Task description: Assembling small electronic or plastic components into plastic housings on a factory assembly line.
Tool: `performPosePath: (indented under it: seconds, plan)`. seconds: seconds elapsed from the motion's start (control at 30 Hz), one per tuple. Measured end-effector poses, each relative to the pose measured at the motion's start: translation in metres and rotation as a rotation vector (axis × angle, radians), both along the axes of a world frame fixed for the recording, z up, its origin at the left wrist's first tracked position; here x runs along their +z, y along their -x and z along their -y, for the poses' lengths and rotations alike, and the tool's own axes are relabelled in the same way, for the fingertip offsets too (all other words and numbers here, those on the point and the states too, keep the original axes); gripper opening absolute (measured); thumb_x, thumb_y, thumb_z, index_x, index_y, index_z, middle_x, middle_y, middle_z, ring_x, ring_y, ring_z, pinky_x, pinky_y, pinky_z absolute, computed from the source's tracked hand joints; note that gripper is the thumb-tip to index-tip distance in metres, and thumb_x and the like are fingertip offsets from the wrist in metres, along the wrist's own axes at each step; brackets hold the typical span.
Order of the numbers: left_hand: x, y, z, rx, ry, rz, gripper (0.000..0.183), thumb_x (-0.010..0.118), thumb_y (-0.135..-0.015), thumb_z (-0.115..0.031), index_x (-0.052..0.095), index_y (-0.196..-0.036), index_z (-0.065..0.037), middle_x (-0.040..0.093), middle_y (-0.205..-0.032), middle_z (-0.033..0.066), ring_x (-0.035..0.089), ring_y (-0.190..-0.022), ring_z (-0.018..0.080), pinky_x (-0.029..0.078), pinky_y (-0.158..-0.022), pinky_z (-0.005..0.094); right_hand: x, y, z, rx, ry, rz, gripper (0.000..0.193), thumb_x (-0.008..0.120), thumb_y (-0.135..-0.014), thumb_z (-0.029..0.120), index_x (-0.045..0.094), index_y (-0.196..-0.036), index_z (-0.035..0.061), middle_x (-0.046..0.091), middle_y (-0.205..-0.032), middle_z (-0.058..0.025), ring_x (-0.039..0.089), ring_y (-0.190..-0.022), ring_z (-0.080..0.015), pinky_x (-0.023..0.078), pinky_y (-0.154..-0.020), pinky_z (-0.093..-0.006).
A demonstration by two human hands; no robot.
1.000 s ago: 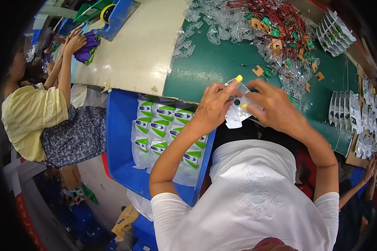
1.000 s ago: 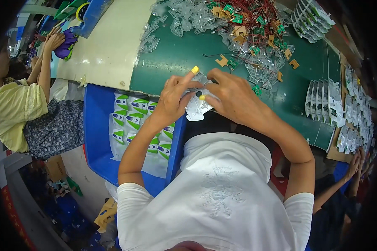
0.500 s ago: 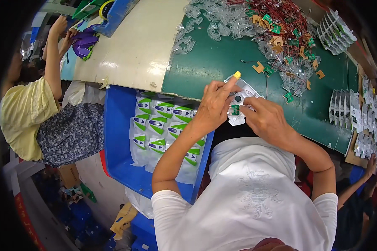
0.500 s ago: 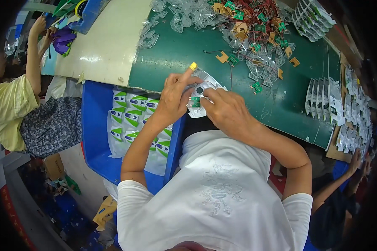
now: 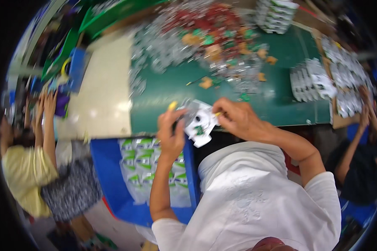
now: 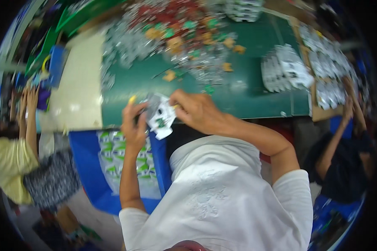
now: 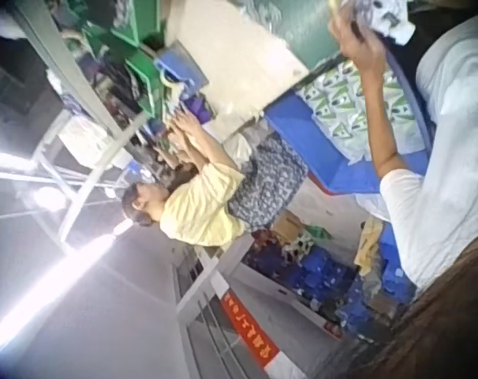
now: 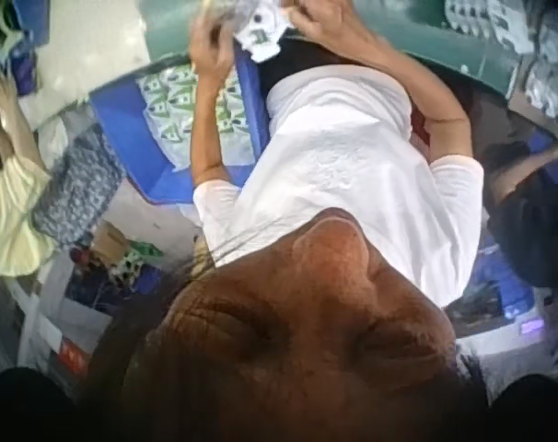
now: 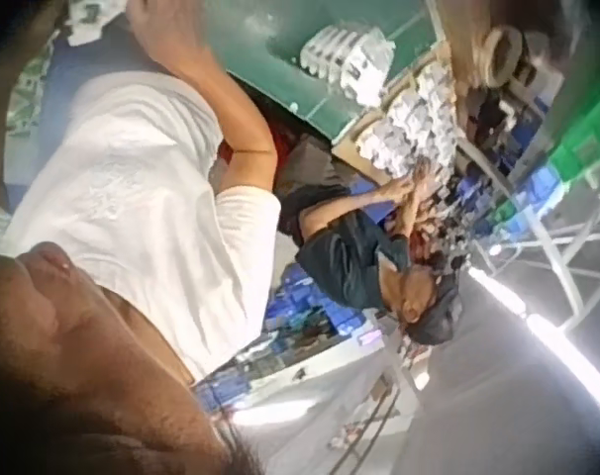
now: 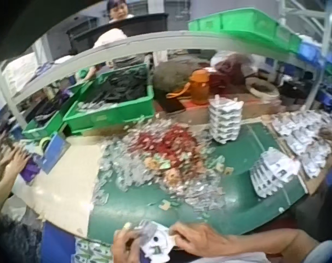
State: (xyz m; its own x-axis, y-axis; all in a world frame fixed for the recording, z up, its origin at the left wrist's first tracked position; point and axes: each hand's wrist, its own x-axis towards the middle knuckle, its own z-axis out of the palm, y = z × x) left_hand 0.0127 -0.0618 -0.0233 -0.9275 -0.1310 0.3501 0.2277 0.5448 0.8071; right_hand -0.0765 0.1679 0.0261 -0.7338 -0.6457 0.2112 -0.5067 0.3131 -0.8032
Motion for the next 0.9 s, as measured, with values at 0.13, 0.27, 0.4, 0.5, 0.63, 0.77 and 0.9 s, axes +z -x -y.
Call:
performPosePath:
  seconds: [0.13,0.27,0.4,0.5,0.63,0.77,0.9]
  plan:
    - [0.019,-0.005,0.010,0.159,0.025,-0.146,0.047,0.065,-0.086,0.003,0.051,-0.131,0.000,0.068,-0.112,0.0137,0.056,-0.101,0.0236,0.045,-0.081,0.0334,0.043,0.000,-0.070,-0.264,0.107,0.028,0.018,0.062,-0.085,0.000,0.057,-0.101,0.0054,0.062,-0.074,-0.0074,0.061,-0.061,-0.0140,0.049,-0.056,-0.0295]
    - [0.018,0.000,0.001,0.133,0.085,-0.053,0.047,0.066,-0.084,0.003,0.054,-0.130,0.000,0.067,-0.114,0.0122,0.057,-0.099,0.0228,0.046,-0.081,0.0326,0.074,0.003,-0.171,-0.691,0.267,-0.025,0.020,0.054,-0.089,-0.007,0.057,-0.104,0.0037,0.057,-0.084,0.0017,0.055,-0.072,-0.0029,0.044,-0.064,-0.0186]
    - [0.022,0.011,-0.017,0.024,0.170,0.009,0.043,0.069,-0.084,-0.001,0.059,-0.126,-0.002,0.068,-0.113,0.0112,0.059,-0.098,0.0255,0.048,-0.080,0.0345,0.089,0.032,-0.262,-0.879,0.334,0.103,0.013,0.056,-0.093,0.001,0.056,-0.106,0.0034,0.055,-0.077,0.0050,0.045,-0.060,0.0003,0.032,-0.051,-0.0163]
    - [0.026,0.016,-0.029,-0.010,0.187,-0.006,0.044,0.071,-0.083,0.000,0.059,-0.125,-0.002,0.068,-0.112,0.0113,0.059,-0.100,0.0269,0.048,-0.081,0.0349,0.078,0.045,-0.279,-0.866,0.355,0.155,0.011,0.058,-0.094,0.005,0.056,-0.105,0.0034,0.053,-0.072,0.0063,0.040,-0.054,0.0000,0.029,-0.046,-0.0177]
    - [0.030,0.018,-0.040,-0.029,0.205,-0.007,0.044,0.072,-0.081,0.002,0.060,-0.123,-0.002,0.068,-0.112,0.0116,0.059,-0.101,0.0276,0.049,-0.083,0.0360,0.062,0.049,-0.281,-0.848,0.303,0.154,0.016,0.059,-0.095,0.009,0.058,-0.110,0.0013,0.056,-0.072,0.0027,0.044,-0.052,-0.0014,0.031,-0.045,-0.0177]
    - [0.025,0.012,-0.038,-0.034,0.216,0.002,0.042,0.072,-0.081,0.002,0.060,-0.122,-0.002,0.068,-0.113,0.0119,0.060,-0.101,0.0281,0.048,-0.083,0.0365,0.049,0.040,-0.296,-0.911,0.467,0.111,0.021,0.057,-0.097,0.012,0.061,-0.115,0.0001,0.057,-0.072,0.0009,0.044,-0.051,-0.0025,0.033,-0.045,-0.0182]
    - [0.021,0.008,-0.035,-0.020,0.216,0.018,0.041,0.073,-0.081,0.002,0.060,-0.120,-0.002,0.068,-0.113,0.0124,0.060,-0.100,0.0284,0.048,-0.084,0.0365,0.024,0.023,-0.311,-0.940,0.289,0.394,0.029,0.058,-0.097,0.014,0.064,-0.120,-0.0026,0.062,-0.075,-0.0023,0.049,-0.052,-0.0036,0.038,-0.044,-0.0178]
